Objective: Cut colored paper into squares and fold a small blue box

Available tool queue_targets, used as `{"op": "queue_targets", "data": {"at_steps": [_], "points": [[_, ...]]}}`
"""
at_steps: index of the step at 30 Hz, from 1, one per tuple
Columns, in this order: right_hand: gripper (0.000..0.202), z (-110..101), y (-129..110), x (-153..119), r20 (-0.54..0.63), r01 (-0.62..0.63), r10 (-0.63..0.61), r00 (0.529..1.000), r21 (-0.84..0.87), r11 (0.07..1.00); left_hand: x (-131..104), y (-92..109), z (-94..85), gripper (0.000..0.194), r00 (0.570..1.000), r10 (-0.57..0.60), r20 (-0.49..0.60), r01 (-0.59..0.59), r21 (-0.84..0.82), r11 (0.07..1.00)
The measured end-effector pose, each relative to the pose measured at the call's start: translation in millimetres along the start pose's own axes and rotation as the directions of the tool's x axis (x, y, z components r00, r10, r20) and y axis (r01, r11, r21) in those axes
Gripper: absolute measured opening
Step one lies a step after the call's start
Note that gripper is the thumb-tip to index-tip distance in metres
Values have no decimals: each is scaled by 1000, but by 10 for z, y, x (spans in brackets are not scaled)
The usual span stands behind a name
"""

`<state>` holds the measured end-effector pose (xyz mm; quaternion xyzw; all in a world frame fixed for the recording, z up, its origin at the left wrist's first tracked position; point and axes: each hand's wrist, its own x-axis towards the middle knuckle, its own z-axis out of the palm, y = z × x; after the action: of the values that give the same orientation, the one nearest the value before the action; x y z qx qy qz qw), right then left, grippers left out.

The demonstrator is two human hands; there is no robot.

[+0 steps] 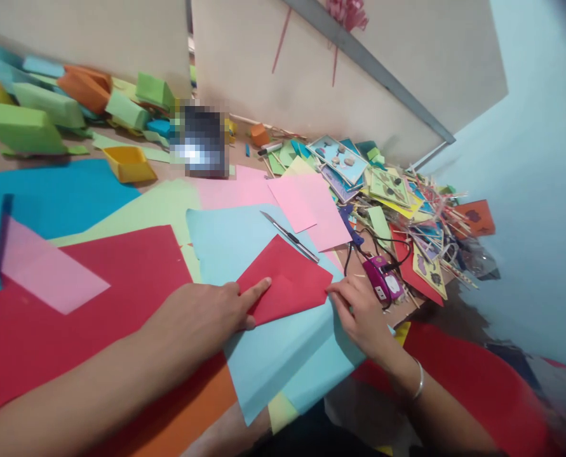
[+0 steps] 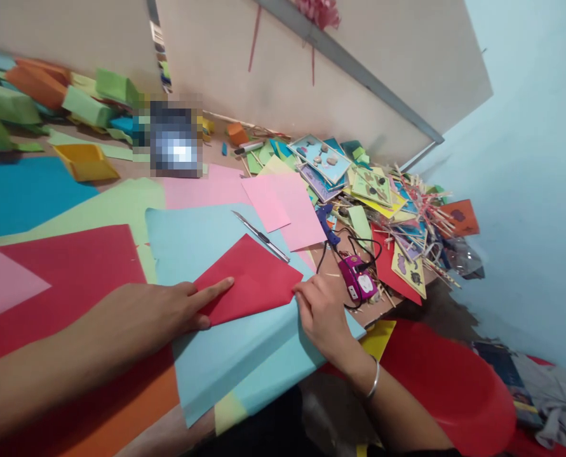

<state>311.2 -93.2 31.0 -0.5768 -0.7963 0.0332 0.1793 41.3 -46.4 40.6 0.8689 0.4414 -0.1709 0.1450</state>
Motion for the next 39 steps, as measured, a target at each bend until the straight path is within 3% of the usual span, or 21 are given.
{"op": "queue_targets", "data": {"at_steps": [2,5,8,11,13,15,16,18,20,23,27,34,39], "points": [[15,-54,-32,6,170,-144,110,979,203,968,0,-1,0,58,1000,-6,17,5,19,1000],[13,-80,-70,61,360,-342,236,903,267,901,0,0,4,58,999,-15,30,14,30,999],[16,-75,-81,127,411,-371,277,868,169,913,1,0,2,58,999,-15,43,14,33,999],[15,-80,-107,145,437,-321,282,854,17,947,10,-4,-9,59,998,-14,53,12,25,1000],[15,-83,-179,124,367,-191,217,905,-105,976,19,-8,-11,58,999,-12,43,11,21,1000],[18,-65,-318,92,220,35,13,975,-215,976,24,-14,-2,58,1000,-5,26,5,16,1000],[20,-44,-409,77,152,161,-126,980,-249,955,23,-17,8,57,1000,-1,7,1,16,1000],[23,25,-609,56,104,393,-379,920,-229,891,12,-24,36,57,999,14,-40,-13,21,1000],[47,121,-783,44,103,492,-481,871,-216,844,-2,-31,74,56,993,32,-110,-29,26,999],[72,259,-911,12,145,472,-450,881,-207,857,-15,-36,121,55,986,30,-164,-31,1,1000],[82,301,-826,-106,170,364,-326,930,-301,881,-16,-26,96,56,993,16,-120,-19,-23,1000],[60,92,-365,-351,98,179,-150,984,-526,831,-19,-3,-9,56,1000,-16,-11,16,-24,1000],[38,-60,-344,-279,-22,159,-192,981,-477,865,-19,-7,-18,56,1000,-8,-3,8,7,1000]]}}
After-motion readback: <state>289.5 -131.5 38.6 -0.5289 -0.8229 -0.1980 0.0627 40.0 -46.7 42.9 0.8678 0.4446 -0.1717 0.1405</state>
